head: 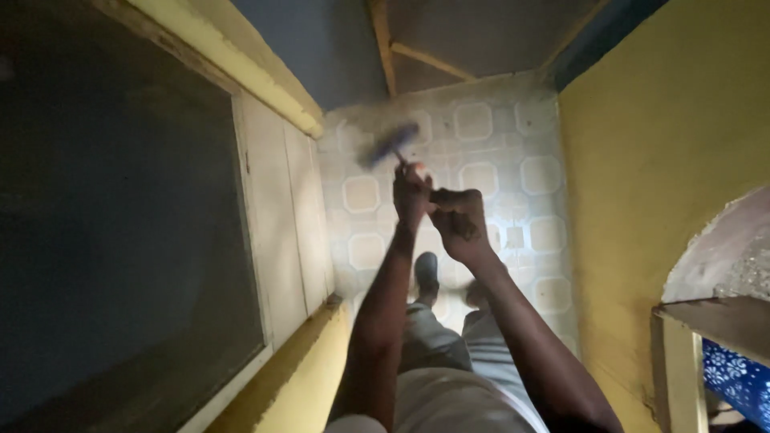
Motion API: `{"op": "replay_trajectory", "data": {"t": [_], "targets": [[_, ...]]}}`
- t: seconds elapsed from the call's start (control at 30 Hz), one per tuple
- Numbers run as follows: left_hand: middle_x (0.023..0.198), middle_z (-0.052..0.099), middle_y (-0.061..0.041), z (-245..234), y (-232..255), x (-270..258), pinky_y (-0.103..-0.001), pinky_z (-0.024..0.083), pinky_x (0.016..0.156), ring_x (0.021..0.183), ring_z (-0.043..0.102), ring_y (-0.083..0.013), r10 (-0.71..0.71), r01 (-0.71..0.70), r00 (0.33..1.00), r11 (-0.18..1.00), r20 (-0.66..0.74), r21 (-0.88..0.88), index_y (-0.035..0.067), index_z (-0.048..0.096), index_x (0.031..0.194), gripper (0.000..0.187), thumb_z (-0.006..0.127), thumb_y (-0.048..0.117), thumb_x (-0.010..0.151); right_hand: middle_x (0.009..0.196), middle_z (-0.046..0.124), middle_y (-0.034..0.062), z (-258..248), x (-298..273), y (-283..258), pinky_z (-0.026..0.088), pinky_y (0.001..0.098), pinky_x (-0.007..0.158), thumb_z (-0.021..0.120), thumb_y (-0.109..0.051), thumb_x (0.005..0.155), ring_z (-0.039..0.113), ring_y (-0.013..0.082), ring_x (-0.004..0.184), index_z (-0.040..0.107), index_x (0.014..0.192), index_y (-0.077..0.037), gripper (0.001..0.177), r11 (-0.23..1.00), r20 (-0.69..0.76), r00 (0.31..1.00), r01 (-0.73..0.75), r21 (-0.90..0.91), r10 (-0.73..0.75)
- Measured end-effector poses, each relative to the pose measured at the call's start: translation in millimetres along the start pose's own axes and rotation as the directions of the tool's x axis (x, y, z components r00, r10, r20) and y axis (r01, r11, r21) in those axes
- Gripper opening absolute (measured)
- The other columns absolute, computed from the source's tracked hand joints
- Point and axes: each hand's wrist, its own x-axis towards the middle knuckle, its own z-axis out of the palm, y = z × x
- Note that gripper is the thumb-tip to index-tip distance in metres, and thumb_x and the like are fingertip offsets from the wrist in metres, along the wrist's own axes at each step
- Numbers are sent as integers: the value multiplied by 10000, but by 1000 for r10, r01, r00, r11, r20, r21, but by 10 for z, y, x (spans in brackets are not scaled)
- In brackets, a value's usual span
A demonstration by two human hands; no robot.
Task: The person sweeps the tiled floor and corners of a room with a broom, moving the broom head across the floor and then toward a blue bucket.
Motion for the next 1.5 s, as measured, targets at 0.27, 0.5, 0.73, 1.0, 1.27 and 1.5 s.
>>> {"op": "replay_trajectory", "data": {"t": [0.27, 0.5, 0.73, 1.0, 1.27, 1.5], "targets": [[1045, 692, -100, -465, -765, 359, -379, 538, 873, 1010, 678, -292, 397, -356, 874, 915, 278, -188, 65, 683, 1077, 399, 743, 390, 851, 1038, 626, 144, 711, 177, 994, 524, 338, 796, 687, -32, 989, 643, 207, 912, 570, 1074, -10, 147, 915, -79, 939, 344, 212, -335], [934, 708, -38, -459, -722, -498, -336, 550, 822, 903, 698, -187, 113, -6, 820, 982, 562, -189, 106, 711, 912, 223, 675, 326, 911, 1047, 619, 96, 413, -531, 569, 535, 323, 804, 761, -47, 900, 662, 206, 910, 549, 1169, -48, 342, 987, 98, 995, -46, 151, 32], [992, 717, -68, -400, -594, -748, -362, 563, 829, 939, 706, -239, 35, 7, 778, 998, 628, -64, 119, 693, 890, 251, 759, 336, 784, 919, 683, 130, 243, -295, -160, 543, 324, 762, 731, -84, 936, 685, 220, 866, 630, 1016, -17, 145, 981, -44, 982, -184, -62, 181], [1057, 727, -102, -740, -842, 260, -393, 578, 838, 980, 715, -300, 548, -567, 809, 823, 213, 37, 132, 671, 865, 363, 855, 348, 639, 770, 653, 129, 445, 75, -607, 435, 316, 571, 635, 42, 905, 580, 185, 619, 705, 944, 25, 82, 996, 44, 996, 73, 55, -76], [935, 639, -89, -781, -847, 353, -345, 516, 815, 938, 647, -286, 216, -185, 937, 973, 276, -134, 79, 658, 920, 217, 736, 275, 869, 821, 629, 122, 831, 170, 629, 475, 332, 658, 666, 31, 968, 598, 191, 722, 627, 951, 38, 44, 959, 111, 964, 220, 176, -242], [892, 680, -94, -664, -779, -614, -370, 555, 799, 889, 701, -286, -51, 130, 954, 959, 297, -253, 109, 642, 854, 129, 730, 182, 796, 1175, 630, 100, 496, -482, 513, 519, 304, 905, 729, -39, 976, 657, 173, 1070, 542, 1183, -50, 279, 958, 119, 977, 145, 246, -179]]}}
